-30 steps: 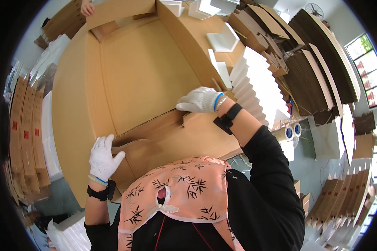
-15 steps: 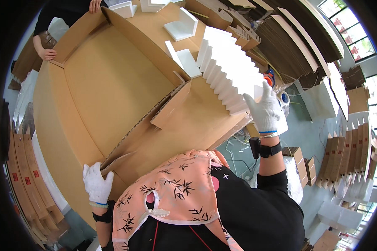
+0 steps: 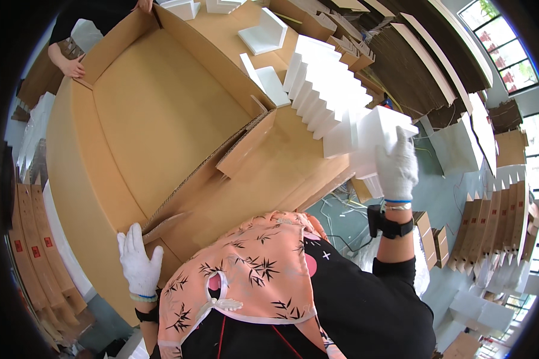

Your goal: The person assembles cardboard boxes and packs them with white foam inserts. They place corner protectors and large foam sheets inside the boxes, arranging them to fit the interior dimensions. The person works at a table in a warehouse environment, handling multiple boxes and foam pieces.

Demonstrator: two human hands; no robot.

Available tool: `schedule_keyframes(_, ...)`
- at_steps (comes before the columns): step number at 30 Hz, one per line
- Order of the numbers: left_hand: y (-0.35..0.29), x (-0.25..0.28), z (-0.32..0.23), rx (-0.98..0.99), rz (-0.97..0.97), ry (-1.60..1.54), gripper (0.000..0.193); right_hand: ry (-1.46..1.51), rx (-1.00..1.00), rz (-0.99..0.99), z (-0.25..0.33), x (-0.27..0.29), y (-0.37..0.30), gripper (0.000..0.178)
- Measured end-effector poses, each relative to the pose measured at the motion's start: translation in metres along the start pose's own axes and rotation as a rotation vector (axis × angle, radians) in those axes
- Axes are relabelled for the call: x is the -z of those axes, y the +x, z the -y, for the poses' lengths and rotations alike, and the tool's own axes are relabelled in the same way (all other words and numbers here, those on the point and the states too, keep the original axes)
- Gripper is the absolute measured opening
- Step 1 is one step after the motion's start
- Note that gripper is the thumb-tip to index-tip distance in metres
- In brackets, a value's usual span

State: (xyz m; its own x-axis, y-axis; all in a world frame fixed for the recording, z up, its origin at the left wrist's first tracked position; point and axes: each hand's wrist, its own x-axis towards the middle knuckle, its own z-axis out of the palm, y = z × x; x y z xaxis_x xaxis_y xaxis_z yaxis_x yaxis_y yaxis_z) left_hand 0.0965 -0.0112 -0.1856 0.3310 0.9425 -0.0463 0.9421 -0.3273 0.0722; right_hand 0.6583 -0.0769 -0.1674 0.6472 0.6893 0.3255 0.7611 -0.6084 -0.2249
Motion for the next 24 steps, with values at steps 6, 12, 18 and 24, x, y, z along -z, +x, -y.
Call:
schedule_keyframes(6,-0.002,-0.003,0.003,-0.01,-0.045,-0.055,0.075,0.044,0.158,-0.365,0.016,0.08,0.027,0.057)
schedule_keyframes(12,-0.003,-0.009,0.017,-0.044,-0.052,-0.082,0.076,0.674,0.575,-0.112,0.212,0.063,0.015,0.057)
schedule_keyframes(18,-0.014,0.003,0.022,-0.056,-0.023,-0.033,0.07,0.718,1.42,0.371,0.388,-0.037,-0.078,0.061)
schedule_keyframes(24,-0.037,0.033,0.04,0.081,-0.15,-0.252,0.043,0.299,1.579,0.981,0.435,-0.061,-0.134,0.061)
